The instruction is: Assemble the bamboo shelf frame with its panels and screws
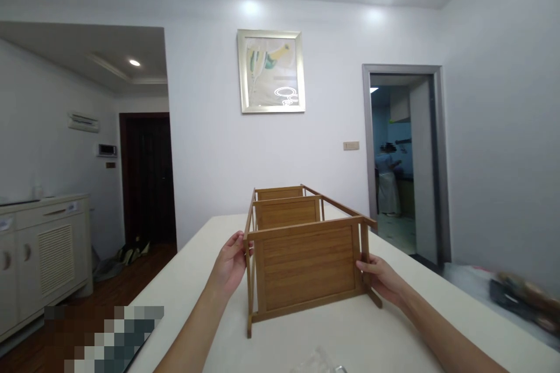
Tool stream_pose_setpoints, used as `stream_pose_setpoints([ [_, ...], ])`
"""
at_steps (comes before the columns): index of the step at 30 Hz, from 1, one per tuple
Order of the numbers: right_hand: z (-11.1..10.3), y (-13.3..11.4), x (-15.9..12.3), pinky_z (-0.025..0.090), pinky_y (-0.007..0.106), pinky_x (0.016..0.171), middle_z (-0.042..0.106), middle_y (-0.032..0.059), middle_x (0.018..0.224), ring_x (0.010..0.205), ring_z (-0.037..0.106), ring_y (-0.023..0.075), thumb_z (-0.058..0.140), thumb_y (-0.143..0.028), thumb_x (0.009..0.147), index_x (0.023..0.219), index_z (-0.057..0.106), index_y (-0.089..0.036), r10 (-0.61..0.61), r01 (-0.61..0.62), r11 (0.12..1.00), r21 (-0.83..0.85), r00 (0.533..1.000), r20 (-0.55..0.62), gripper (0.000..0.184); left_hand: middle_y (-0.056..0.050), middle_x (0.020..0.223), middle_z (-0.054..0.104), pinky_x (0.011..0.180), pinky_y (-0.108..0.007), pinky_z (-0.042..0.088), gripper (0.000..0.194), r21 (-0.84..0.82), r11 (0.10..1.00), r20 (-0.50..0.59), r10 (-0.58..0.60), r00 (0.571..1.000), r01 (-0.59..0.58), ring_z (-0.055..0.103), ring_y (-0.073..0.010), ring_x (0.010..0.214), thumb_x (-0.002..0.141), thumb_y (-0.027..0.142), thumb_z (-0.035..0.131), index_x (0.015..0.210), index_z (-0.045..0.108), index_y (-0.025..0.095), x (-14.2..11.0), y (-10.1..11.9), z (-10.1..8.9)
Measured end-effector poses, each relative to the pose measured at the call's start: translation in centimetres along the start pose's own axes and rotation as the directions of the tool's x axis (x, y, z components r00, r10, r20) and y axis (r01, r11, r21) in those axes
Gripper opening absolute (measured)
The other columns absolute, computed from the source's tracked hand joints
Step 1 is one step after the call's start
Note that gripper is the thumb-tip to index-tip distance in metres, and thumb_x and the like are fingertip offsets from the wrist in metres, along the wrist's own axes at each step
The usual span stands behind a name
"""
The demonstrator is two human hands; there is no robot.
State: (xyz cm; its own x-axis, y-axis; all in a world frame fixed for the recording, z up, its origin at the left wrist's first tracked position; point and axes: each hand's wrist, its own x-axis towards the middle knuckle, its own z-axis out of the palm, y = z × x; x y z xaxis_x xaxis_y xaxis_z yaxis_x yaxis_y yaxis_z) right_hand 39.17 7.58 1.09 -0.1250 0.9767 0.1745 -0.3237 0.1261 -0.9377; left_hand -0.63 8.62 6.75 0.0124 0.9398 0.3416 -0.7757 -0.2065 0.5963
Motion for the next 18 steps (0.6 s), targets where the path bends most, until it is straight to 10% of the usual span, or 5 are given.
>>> stream_pose_setpoints([
  [18,0.1,-0.18,-0.55,0.052,0.046,0.091,0.075,0.0112,0.089,0.09,0.07,0.0296,0.083,-0.023,0.057,0.09,0.072,-0.011,-0.035,0.034,0.999,0.014,0.991,0.131,0.037,0.001,0.077,0.066,0.059,-0.027,0.057,0.022,0.077,0.997,-0.003,-0.012,1.0,0.013,0.065,-0.0142,0.065,0.066,0.016,0.079,0.082,0.065,0.016,0.18,0.94,-0.81],
])
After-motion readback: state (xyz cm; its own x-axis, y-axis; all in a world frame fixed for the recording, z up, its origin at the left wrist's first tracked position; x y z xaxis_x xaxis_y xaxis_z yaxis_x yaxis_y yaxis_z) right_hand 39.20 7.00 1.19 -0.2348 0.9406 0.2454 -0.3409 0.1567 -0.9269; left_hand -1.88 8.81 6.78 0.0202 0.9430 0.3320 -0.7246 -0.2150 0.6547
